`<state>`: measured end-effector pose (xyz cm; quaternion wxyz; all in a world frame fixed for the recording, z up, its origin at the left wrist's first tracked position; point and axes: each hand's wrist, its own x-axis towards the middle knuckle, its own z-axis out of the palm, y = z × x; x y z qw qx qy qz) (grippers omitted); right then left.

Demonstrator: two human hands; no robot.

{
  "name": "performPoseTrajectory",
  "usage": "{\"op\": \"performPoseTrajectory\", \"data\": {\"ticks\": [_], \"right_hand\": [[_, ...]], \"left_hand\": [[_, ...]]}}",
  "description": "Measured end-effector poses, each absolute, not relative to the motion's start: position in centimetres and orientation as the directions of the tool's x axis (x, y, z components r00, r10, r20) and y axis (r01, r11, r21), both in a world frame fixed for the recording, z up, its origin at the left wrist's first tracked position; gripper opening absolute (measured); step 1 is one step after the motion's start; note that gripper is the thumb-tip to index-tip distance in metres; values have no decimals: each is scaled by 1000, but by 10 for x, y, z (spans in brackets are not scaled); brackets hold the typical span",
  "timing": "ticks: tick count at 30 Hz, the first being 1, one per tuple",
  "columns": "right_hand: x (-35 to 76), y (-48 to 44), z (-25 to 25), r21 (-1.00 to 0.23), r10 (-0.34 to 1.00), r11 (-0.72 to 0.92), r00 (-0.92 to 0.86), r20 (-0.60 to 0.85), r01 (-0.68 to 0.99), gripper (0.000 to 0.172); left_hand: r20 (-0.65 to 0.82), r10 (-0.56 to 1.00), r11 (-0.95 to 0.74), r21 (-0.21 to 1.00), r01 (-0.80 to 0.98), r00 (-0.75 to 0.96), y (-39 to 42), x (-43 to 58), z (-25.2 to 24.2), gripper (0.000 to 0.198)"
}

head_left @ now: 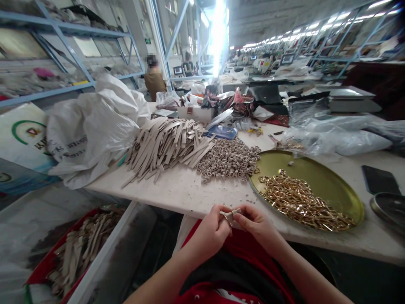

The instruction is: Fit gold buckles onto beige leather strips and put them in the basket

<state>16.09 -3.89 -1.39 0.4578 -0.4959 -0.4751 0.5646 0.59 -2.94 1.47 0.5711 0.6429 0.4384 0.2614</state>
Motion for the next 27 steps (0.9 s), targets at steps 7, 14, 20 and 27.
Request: {"op": "performPoseTrajectory", "data": {"ticks": [7, 14, 20, 27], "right_hand": [[158, -51, -8, -983, 986, -124, -125, -108, -134, 50], [156, -44, -28, -814, 900, -422, -290, -324, -398, 37], [158, -37, -39, -704, 849, -518, -390, -355, -486, 35], [166, -27, -39, -656, 852, -523, -340, -398, -544, 37]], "left_hand": [[-171, 899, 57, 958, 281, 403, -26, 2, 2, 17], [-235, 900, 80, 917, 391, 367, -21, 2, -2, 16], [-305, 903, 70, 800, 595, 303, -8, 5, -7, 22], [-390, 823, 205, 882, 424, 413, 1, 11, -6, 24]]}}
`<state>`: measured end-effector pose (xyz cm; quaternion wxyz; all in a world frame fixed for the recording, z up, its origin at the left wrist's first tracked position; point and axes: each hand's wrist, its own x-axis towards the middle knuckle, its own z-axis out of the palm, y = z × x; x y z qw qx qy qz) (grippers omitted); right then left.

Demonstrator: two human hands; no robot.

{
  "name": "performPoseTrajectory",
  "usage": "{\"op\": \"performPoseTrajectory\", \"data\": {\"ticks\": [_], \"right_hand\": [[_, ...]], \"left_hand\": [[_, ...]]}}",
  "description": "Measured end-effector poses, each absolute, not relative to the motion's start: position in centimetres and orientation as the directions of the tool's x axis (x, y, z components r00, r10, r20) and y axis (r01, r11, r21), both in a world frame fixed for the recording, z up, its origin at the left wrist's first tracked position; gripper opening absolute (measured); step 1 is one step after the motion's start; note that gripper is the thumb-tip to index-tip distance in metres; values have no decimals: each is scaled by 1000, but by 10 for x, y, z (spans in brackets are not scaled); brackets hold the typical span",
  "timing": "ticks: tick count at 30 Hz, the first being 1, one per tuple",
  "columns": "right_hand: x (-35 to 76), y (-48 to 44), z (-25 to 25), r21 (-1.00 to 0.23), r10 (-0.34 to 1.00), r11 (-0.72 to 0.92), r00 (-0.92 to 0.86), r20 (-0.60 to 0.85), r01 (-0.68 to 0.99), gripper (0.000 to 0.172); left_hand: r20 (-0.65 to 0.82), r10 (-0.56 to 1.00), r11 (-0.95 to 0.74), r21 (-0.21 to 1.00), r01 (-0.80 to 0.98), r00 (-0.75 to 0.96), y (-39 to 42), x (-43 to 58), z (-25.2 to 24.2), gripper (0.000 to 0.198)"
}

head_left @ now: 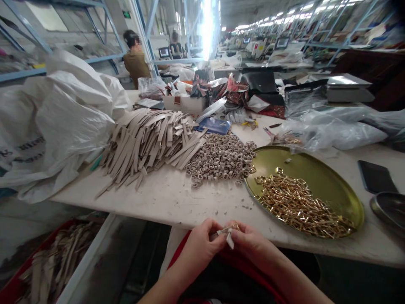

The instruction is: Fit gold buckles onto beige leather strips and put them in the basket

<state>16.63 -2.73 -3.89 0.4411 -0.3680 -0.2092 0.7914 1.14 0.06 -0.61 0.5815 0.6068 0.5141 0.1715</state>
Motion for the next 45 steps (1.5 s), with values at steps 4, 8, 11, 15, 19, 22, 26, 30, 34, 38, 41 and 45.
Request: {"op": "performPoseTrajectory", "data": {"ticks": [4, 8, 11, 15, 19, 22, 26, 30, 34, 38, 41, 45], "right_hand": [[171, -22, -42, -803, 902, -420, -95, -422, -423, 37], [174, -24, -43, -962, 955, -264, 123, -271, -71, 37], [178, -29, -43, -967, 978, -192, -43, -202, 169, 27], [181, -34, -44, -951, 958, -167, -185, -218, 259, 20], [182, -39, -37, -950, 957, -98, -234, -171, 297, 15], [184, -45, -29, -930, 935, -4, -327, -134, 369, 13], [188, -55, -20, -918, 902, 50, -412, -127, 394, 13], [187, -66, -11, -917, 893, 63, -433, -124, 393, 12], [183, -74, -7, -906, 907, 38, -395, -146, 421, 11], [181, -80, -9, -944, 927, -25, -347, -146, 329, 15], [183, -84, -9, -954, 919, -46, -363, -156, 295, 16], [184, -91, -6, -957, 890, -84, -412, -198, 278, 20]], "left_hand": [[-426, 744, 376, 904, 204, 515, 1, 11, -5, 22], [-422, 754, 355, 906, 229, 503, 3, 13, -12, 24], [-430, 763, 335, 902, 274, 483, 3, 15, -18, 25], [-469, 721, 454, 876, 164, 511, 0, 14, -20, 28], [-493, 666, 537, 838, 100, 559, -7, 10, -20, 30], [-464, 695, 474, 870, 135, 549, -16, 8, -21, 28], [-446, 691, 421, 888, 185, 569, -28, 5, -17, 29], [-422, 699, 322, 907, 273, 578, -41, 4, -10, 26], [-376, 711, 283, 927, 247, 595, -50, 3, -5, 25], [-339, 706, 323, 935, 143, 622, -55, 1, -2, 32], [-349, 703, 368, 924, 102, 620, -60, 0, -4, 34], [-364, 705, 338, 927, 163, 608, -65, 0, -7, 30]]}}
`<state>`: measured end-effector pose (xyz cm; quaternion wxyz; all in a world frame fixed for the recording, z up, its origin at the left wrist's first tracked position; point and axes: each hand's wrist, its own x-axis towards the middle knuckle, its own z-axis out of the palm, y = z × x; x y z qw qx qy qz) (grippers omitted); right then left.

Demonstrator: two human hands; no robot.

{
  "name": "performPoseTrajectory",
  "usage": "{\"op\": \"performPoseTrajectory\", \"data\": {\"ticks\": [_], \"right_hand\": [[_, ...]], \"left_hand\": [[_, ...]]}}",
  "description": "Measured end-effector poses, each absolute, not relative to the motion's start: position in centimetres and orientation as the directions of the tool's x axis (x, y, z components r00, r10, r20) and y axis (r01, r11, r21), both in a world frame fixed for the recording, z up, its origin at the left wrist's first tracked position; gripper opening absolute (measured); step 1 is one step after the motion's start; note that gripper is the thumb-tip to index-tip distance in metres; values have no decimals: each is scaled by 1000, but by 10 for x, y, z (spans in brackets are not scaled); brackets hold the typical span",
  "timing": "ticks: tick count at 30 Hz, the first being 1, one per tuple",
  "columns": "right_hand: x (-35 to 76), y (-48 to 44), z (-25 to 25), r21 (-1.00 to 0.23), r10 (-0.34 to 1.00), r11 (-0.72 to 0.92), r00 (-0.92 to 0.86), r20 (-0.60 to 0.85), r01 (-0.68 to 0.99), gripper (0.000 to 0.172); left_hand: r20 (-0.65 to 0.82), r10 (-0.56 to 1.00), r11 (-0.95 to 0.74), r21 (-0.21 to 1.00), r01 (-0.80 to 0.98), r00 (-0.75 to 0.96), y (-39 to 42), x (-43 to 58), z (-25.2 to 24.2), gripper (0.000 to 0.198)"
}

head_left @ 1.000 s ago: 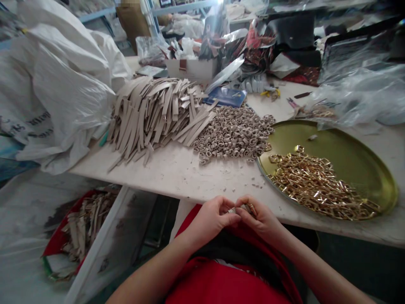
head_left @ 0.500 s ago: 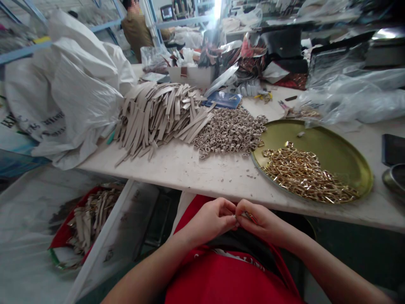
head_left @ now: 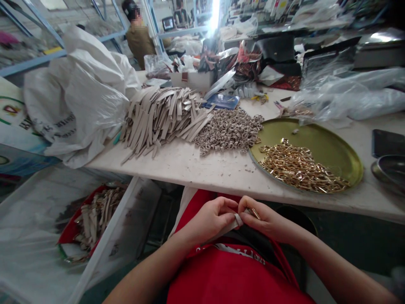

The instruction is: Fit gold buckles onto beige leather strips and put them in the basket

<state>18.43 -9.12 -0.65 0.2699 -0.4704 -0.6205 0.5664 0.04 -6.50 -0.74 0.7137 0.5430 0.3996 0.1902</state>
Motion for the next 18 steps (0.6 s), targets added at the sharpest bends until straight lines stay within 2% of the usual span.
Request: {"op": "performPoseTrajectory", "data": {"ticks": [2, 4, 7, 12, 15, 18], "right_hand": [[182, -95, -8, -968, 903, -113, -383, -195, 225, 25], [179, -97, -12, -979, 948, -117, -274, -160, 167, 30], [175, -96, -21, -978, 991, -29, -124, -55, 206, 29], [175, -88, -27, -941, 974, 99, -224, 26, 323, 24], [177, -80, -28, -925, 968, 116, -248, 25, 361, 22], [177, -70, -33, -929, 980, 86, -197, 14, 359, 22]], "left_hand": [[-348, 733, 275, 937, 214, 585, -65, 0, -5, 27], [-366, 715, 221, 927, 304, 595, -63, -1, 1, 23], [-420, 636, 131, 885, 446, 647, -57, -4, 12, 35], [-389, 648, 30, 872, 489, 655, -48, -2, 15, 37], [-395, 657, 46, 871, 488, 642, -41, 0, 10, 37], [-430, 638, 117, 874, 472, 638, -32, -2, 8, 33]]}}
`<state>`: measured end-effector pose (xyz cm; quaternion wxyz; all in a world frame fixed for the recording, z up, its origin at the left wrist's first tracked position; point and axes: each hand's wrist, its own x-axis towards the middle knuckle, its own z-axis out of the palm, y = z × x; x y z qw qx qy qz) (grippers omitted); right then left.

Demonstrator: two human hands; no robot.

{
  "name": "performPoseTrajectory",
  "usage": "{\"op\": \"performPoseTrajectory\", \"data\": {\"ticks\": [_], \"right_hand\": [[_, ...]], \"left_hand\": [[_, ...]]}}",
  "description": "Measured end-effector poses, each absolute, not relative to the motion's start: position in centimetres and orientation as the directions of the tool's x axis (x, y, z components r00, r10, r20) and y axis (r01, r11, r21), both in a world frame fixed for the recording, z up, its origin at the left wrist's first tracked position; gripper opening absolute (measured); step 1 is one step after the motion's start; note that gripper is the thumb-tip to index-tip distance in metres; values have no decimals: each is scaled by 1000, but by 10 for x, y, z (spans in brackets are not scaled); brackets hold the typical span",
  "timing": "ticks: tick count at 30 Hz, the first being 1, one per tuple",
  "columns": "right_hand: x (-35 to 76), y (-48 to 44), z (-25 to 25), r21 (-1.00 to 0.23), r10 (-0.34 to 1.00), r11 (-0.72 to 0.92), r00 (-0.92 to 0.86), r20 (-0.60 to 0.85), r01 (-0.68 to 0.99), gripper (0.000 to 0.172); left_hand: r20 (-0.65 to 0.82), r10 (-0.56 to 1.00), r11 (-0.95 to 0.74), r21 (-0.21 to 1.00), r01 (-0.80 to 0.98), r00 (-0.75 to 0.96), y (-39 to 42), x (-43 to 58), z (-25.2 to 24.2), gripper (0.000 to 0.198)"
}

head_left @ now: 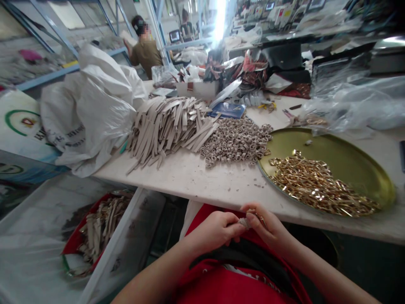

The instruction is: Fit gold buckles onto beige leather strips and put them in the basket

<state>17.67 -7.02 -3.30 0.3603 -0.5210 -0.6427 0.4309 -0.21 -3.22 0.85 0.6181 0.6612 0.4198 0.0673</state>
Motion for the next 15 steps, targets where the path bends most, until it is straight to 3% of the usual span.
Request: {"op": "performPoseTrajectory", "data": {"ticks": [4, 9, 12, 15], "right_hand": [[174, -57, -45, -954, 988, 71, -153, 27, 290, 24], [169, -42, -56, -932, 980, 83, -199, 12, 353, 25], [167, -28, -57, -922, 979, 91, -204, 13, 377, 29], [169, -4, -59, -855, 974, 153, -222, 46, 496, 34]], "left_hand": [[-472, 587, 277, 881, 384, 658, -17, -4, 6, 30], [-506, 604, 426, 858, 288, 616, 1, 2, -6, 26], [-481, 629, 348, 877, 332, 611, 12, 5, -13, 28], [-407, 709, 51, 844, 533, 576, 28, 5, -19, 34]]}}
